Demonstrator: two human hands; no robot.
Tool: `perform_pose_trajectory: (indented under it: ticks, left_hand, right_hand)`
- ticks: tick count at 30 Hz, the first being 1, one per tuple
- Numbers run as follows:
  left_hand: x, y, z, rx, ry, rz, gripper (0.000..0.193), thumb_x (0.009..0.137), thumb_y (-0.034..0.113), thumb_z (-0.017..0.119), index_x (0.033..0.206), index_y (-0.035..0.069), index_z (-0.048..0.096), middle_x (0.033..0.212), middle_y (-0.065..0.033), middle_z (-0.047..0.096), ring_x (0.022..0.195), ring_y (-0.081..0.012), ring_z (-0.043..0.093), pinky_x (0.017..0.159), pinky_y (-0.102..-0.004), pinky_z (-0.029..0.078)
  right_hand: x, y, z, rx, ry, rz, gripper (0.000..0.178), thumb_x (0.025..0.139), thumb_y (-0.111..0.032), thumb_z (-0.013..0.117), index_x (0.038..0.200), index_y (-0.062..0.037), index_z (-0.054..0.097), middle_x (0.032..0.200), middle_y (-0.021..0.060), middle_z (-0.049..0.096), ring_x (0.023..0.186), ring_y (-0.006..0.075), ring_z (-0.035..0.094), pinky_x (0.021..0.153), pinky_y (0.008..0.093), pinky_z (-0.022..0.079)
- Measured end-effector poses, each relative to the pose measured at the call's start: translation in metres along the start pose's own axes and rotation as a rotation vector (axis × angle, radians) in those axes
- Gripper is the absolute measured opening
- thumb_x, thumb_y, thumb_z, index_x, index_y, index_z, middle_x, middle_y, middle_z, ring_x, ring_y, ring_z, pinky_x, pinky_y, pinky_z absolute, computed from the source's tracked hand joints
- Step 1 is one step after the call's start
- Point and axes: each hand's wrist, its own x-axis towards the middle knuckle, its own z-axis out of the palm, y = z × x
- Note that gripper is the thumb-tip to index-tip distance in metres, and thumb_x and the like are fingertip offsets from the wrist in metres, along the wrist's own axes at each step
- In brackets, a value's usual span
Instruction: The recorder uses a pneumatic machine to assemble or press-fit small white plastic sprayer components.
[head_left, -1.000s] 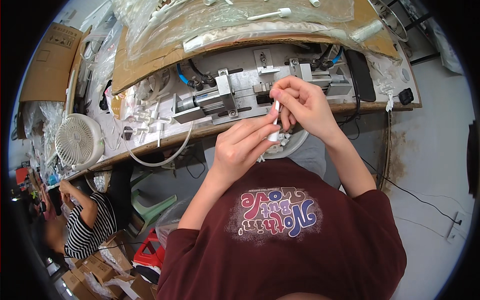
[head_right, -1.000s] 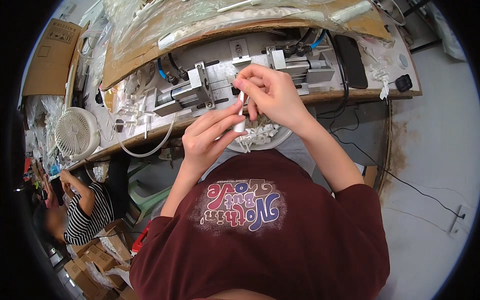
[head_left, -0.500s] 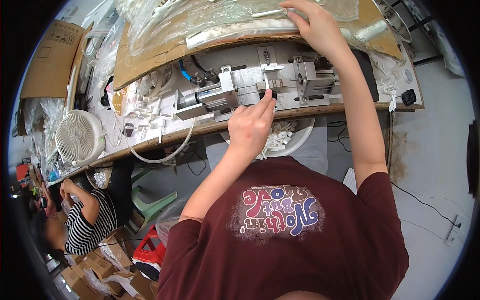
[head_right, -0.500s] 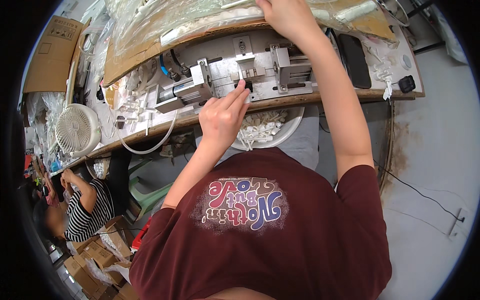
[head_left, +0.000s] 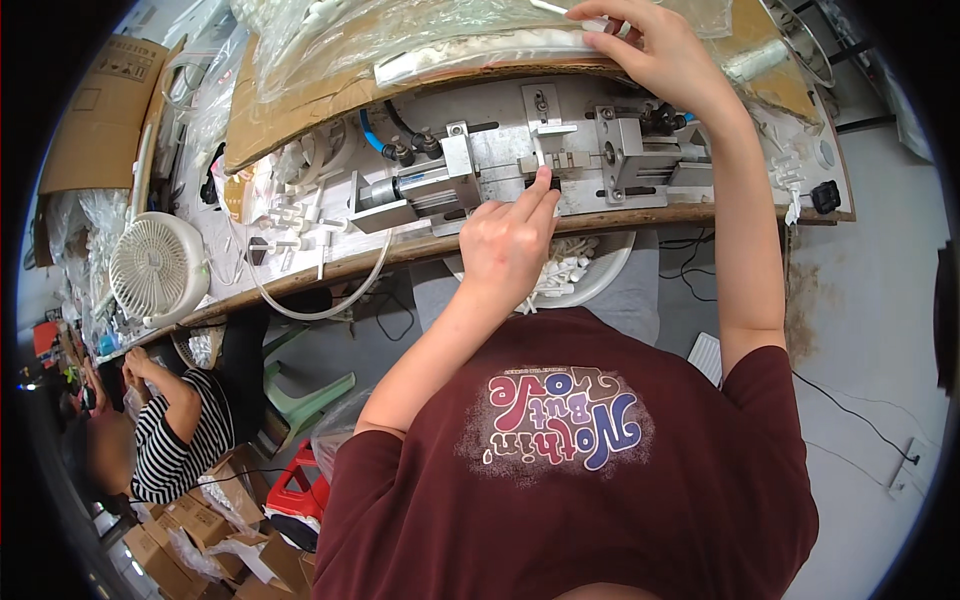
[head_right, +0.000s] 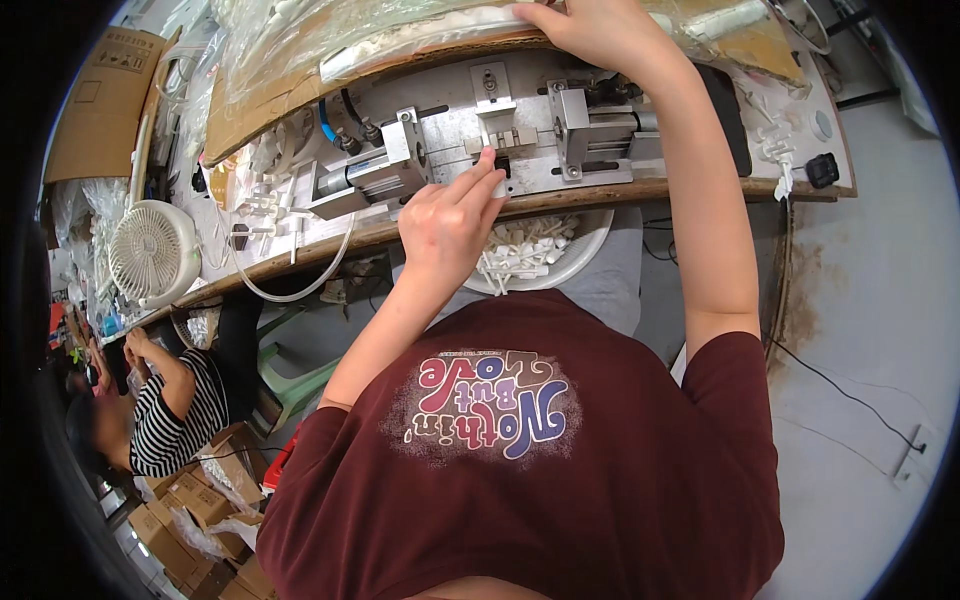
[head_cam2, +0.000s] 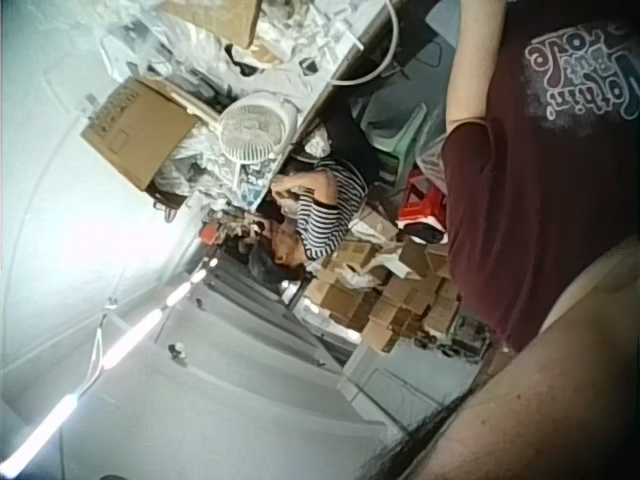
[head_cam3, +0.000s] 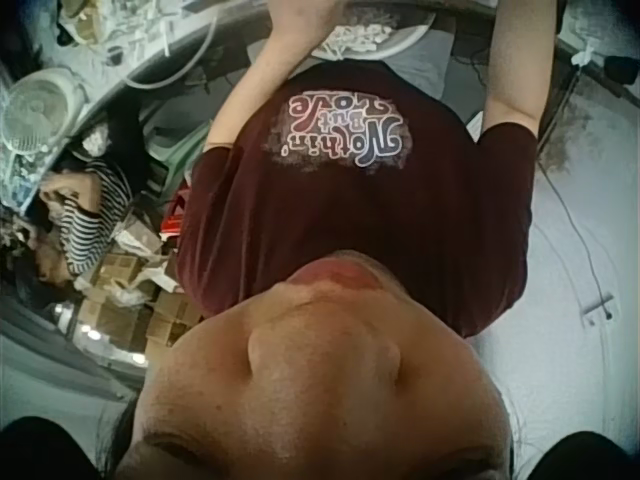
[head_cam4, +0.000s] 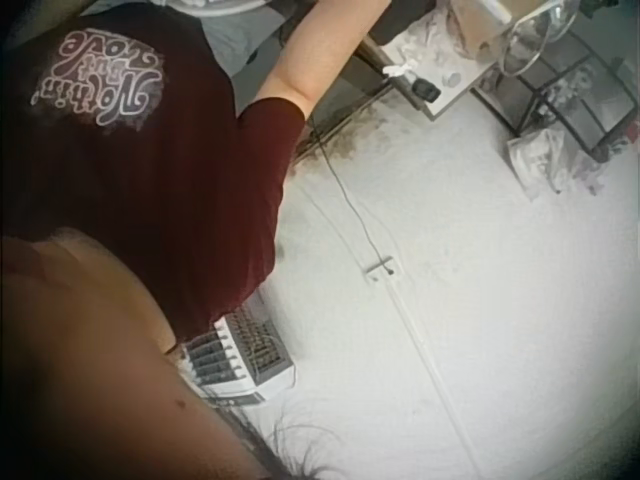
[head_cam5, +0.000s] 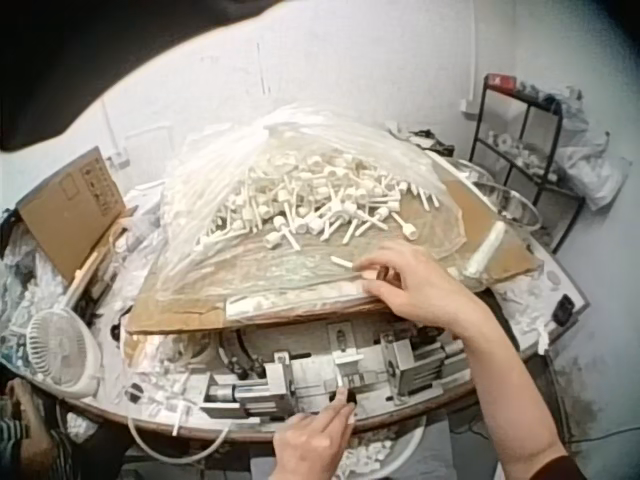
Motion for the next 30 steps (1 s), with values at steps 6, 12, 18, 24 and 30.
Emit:
perform_pose_trajectory:
  ticks: [6, 12, 18, 24, 30]
  left_hand:
    - [0.004, 0.002, -0.003, -0.019, -0.026, -0.019, 0.020, 0.071, 0.007, 0.073, 0.090, 0.004, 0.073, 0.110, -0.0105, 0.072, 0.056, -0.0151, 0.064, 0.057, -0.0279, 0.048]
    - [0.002, 0.004, -0.004, -0.008, -0.062, -0.087, 0.029, 0.068, 0.011, 0.079, 0.096, 0.008, 0.074, 0.110, -0.0026, 0.073, 0.056, -0.0211, 0.061, 0.057, -0.0292, 0.050]
    - [0.004, 0.003, -0.006, -0.012, -0.049, -0.040, 0.019, 0.071, 0.008, 0.073, 0.090, 0.004, 0.072, 0.111, -0.0106, 0.072, 0.057, -0.0158, 0.066, 0.058, -0.0282, 0.049]
    - [0.003, 0.000, -0.011, -0.075, -0.078, -0.064, 0.025, 0.070, 0.010, 0.075, 0.094, 0.005, 0.072, 0.111, -0.0078, 0.072, 0.062, -0.0192, 0.067, 0.060, -0.0307, 0.051]
    - [-0.013, 0.004, -0.041, -0.275, -0.327, -0.094, 0.025, 0.072, 0.015, 0.078, 0.096, 0.008, 0.073, 0.107, -0.0035, 0.073, 0.068, -0.0243, 0.068, 0.061, -0.0328, 0.053]
  right_hand:
    - [-0.019, -0.011, 0.003, -0.018, 0.120, -0.153, 0.024, 0.081, -0.015, 0.076, 0.100, -0.0018, 0.068, 0.085, 0.0077, 0.066, 0.072, 0.0169, 0.063, 0.066, 0.0289, 0.051]
    - [-0.069, -0.050, 0.016, 0.382, 0.162, 0.102, 0.027, 0.076, 0.005, 0.078, 0.100, 0.0047, 0.066, 0.092, 0.0057, 0.066, 0.080, 0.0094, 0.066, 0.066, 0.0214, 0.056]
    - [-0.110, -0.064, 0.034, 0.269, 0.223, 0.021, 0.026, 0.077, 0.001, 0.075, 0.102, -0.0022, 0.069, 0.100, 0.0071, 0.064, 0.084, 0.0167, 0.068, 0.063, 0.0276, 0.059]
    - [-0.134, -0.056, 0.053, -0.035, 0.149, -0.167, 0.029, 0.073, -0.004, 0.075, 0.101, -0.0018, 0.068, 0.114, 0.0107, 0.066, 0.090, 0.0248, 0.068, 0.071, 0.0325, 0.056]
    - [-0.149, -0.054, 0.065, -0.147, 0.079, -0.249, 0.030, 0.073, -0.007, 0.075, 0.102, -0.0017, 0.068, 0.120, 0.0117, 0.068, 0.076, 0.0201, 0.068, 0.062, 0.0296, 0.051]
